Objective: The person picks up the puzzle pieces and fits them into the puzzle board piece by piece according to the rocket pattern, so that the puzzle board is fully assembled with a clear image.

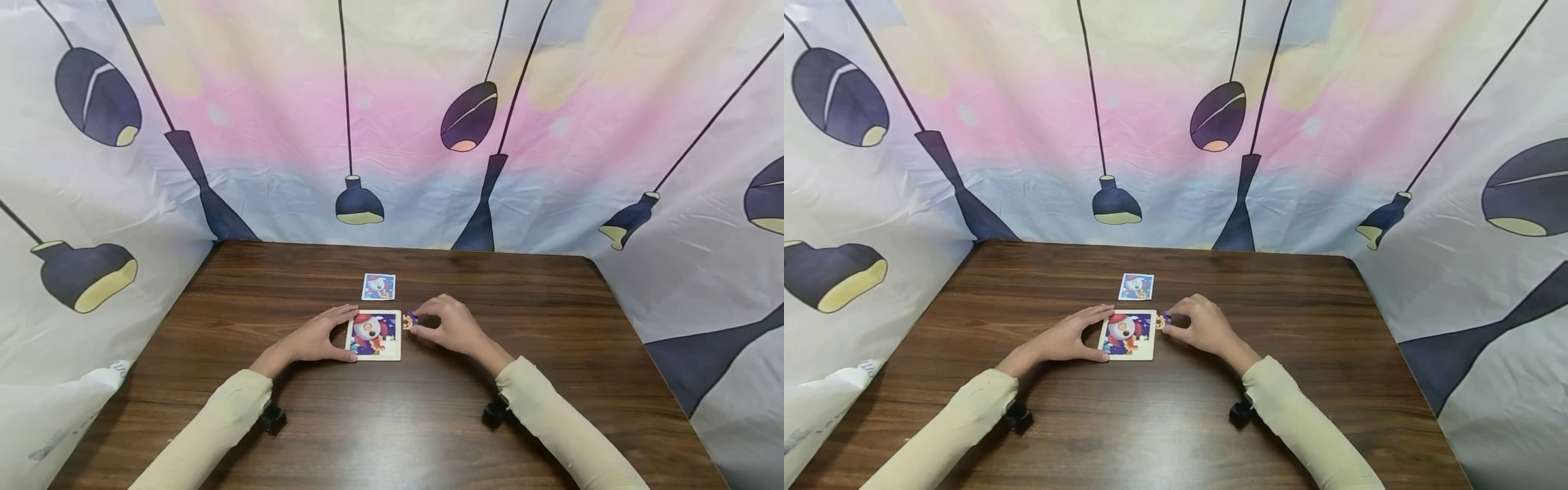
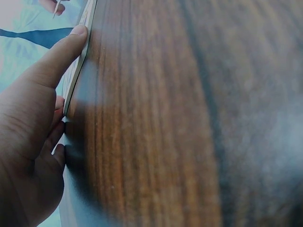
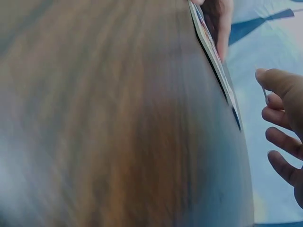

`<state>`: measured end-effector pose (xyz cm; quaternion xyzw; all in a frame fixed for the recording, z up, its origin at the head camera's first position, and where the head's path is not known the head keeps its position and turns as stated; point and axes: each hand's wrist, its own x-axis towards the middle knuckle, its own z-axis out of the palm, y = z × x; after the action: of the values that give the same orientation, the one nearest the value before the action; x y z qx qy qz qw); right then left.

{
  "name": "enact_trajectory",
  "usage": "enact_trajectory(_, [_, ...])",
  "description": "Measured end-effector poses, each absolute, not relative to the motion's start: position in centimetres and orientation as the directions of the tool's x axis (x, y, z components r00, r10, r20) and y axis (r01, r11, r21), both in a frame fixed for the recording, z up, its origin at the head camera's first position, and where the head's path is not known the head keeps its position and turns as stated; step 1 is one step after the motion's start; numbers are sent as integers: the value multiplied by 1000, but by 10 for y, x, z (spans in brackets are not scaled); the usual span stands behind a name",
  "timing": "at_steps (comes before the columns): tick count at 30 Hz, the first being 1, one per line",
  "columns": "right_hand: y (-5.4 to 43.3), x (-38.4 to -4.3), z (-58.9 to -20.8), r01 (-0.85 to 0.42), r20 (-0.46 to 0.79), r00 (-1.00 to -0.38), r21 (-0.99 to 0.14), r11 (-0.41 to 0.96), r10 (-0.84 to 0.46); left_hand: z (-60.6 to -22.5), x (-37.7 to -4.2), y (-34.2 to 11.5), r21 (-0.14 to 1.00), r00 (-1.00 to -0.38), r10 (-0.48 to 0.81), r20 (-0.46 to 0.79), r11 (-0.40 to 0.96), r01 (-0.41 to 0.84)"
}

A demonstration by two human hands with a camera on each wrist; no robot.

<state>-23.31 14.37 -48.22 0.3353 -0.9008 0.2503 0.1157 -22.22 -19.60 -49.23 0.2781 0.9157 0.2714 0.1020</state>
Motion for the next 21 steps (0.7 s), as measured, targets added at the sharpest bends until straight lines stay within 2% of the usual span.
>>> enact_trajectory(12, [117,-217,-490,-679,345,-734,-380,628,-585,-491,-223,-195,557,-825,564,-43,699,449])
enact_trajectory(21, [105,-211,-491,-663,264,-748,-361,656,-609,-491,-222,-195,557,-826,561,-44,701,446])
